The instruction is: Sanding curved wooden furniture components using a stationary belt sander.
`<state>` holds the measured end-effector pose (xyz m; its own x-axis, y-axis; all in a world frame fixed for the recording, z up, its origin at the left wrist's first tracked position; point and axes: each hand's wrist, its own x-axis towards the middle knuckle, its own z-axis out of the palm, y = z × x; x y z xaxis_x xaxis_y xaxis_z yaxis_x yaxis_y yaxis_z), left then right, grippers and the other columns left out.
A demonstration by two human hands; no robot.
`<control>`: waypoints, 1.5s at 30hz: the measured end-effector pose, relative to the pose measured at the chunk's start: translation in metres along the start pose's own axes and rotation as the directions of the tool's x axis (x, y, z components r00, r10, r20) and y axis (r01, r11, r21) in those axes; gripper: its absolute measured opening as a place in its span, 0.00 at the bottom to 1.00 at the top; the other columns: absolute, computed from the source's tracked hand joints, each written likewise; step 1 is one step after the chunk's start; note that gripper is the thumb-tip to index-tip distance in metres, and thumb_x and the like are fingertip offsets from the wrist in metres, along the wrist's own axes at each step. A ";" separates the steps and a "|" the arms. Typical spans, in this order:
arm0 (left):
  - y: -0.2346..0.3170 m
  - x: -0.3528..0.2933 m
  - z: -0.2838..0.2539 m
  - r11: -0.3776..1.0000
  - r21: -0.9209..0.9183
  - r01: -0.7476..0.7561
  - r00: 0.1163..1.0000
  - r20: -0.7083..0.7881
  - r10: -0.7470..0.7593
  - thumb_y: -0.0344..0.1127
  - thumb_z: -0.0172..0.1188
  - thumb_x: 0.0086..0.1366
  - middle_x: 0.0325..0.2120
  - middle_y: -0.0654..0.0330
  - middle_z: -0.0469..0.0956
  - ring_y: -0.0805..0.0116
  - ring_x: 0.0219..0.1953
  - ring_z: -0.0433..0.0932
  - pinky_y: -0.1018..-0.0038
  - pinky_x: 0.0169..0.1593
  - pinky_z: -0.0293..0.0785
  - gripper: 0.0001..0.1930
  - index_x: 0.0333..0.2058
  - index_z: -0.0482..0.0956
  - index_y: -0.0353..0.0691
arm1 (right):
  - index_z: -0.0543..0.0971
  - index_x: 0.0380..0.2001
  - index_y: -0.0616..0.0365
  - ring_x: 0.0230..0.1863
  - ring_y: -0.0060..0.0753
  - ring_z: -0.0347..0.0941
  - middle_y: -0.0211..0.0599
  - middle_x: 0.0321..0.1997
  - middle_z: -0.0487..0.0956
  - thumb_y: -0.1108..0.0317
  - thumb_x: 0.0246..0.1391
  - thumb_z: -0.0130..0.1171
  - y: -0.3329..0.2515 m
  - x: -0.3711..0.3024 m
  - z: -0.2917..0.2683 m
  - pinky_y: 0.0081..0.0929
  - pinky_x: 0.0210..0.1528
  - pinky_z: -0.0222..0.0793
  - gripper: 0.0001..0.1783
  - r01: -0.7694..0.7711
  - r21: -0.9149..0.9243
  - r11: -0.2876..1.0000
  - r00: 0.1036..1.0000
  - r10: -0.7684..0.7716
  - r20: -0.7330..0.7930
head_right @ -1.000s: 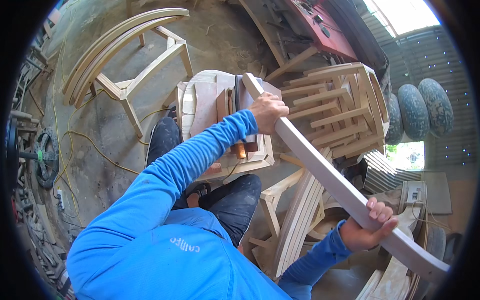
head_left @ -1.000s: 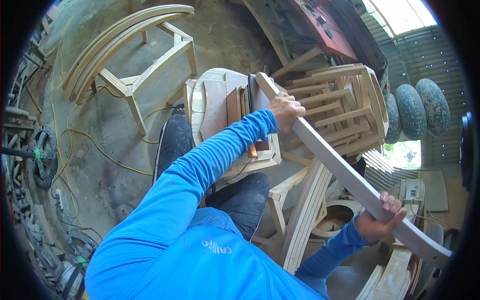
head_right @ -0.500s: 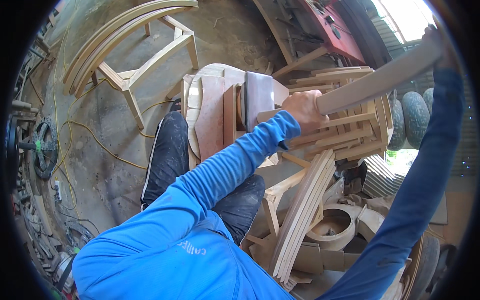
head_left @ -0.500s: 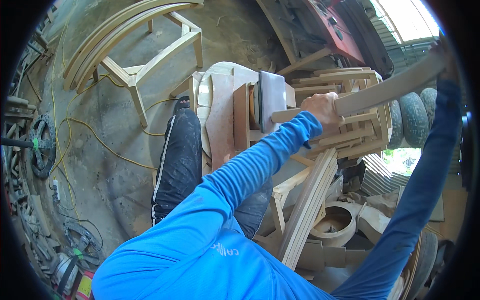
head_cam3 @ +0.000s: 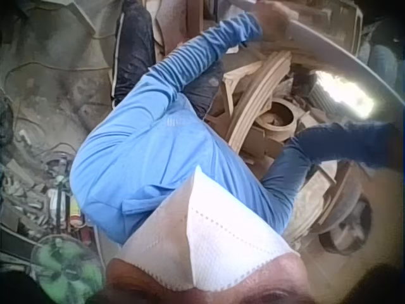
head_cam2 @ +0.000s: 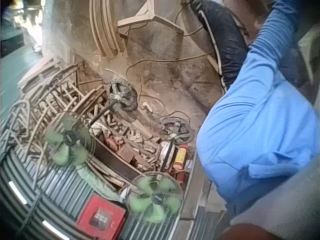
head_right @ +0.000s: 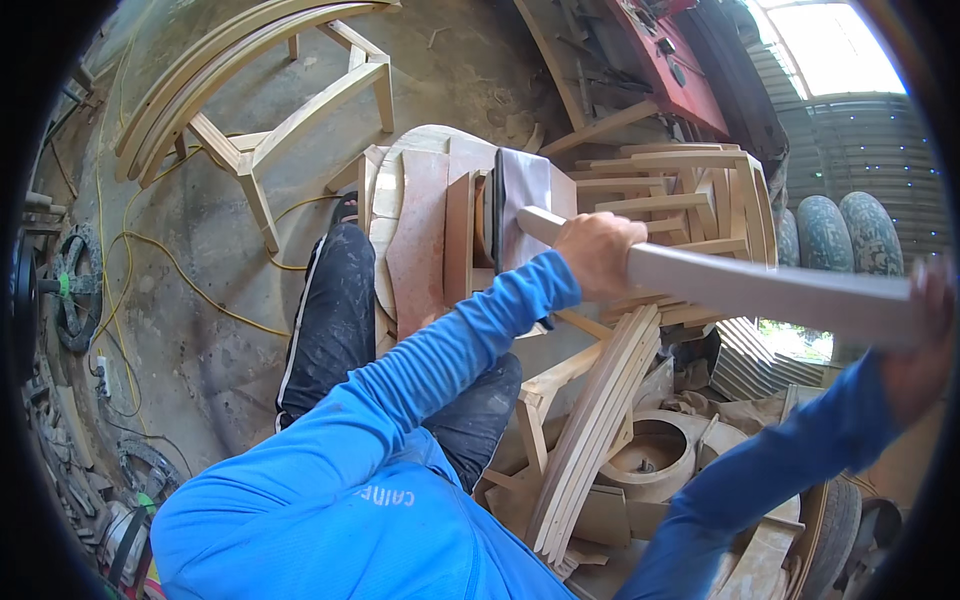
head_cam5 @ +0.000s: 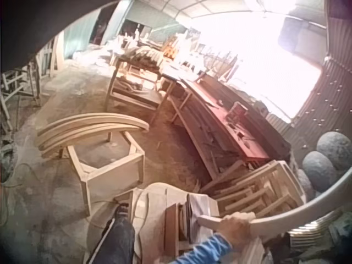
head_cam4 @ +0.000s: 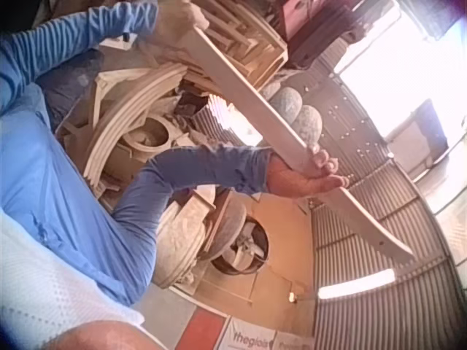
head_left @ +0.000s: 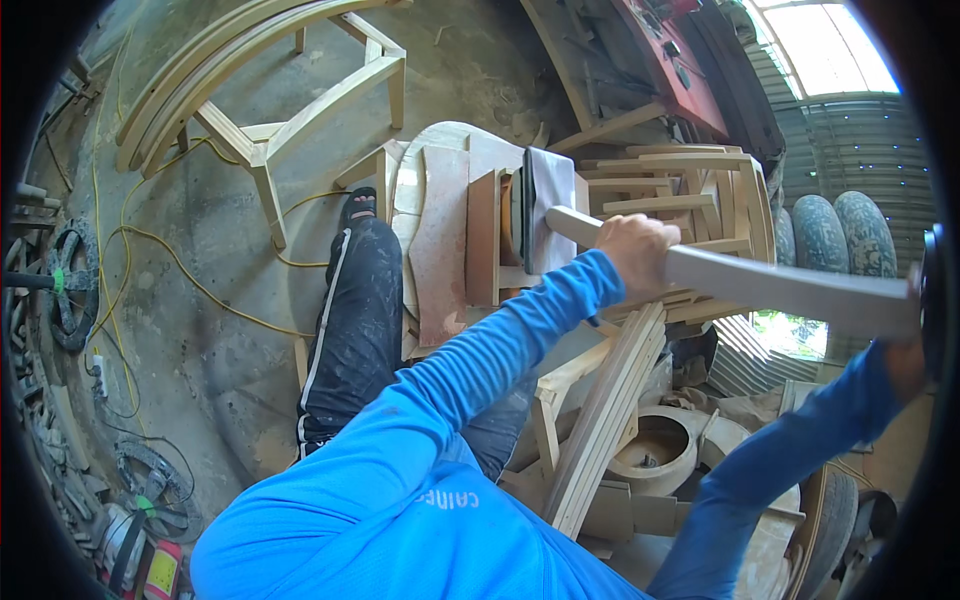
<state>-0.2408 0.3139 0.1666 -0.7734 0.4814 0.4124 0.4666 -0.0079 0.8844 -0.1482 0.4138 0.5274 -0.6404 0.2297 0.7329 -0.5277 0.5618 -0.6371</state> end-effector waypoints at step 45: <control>-0.119 0.019 -0.005 0.594 0.793 -0.137 0.917 0.328 -0.227 0.61 0.43 0.71 0.76 0.48 0.49 0.52 0.79 0.44 0.54 0.78 0.35 0.42 0.73 0.56 0.36 | 0.71 0.39 0.48 0.53 0.40 0.73 0.30 0.40 0.75 0.59 0.63 0.62 -0.022 -0.479 -0.100 0.51 0.69 0.62 0.11 -0.249 0.311 0.917 0.708 0.392 -0.588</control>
<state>-0.3131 0.3199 0.0699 -0.6743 0.7309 0.1057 0.7231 0.6243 0.2956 0.2262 0.3712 0.2147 -0.3322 0.8496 0.4096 -0.4981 0.2108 -0.8411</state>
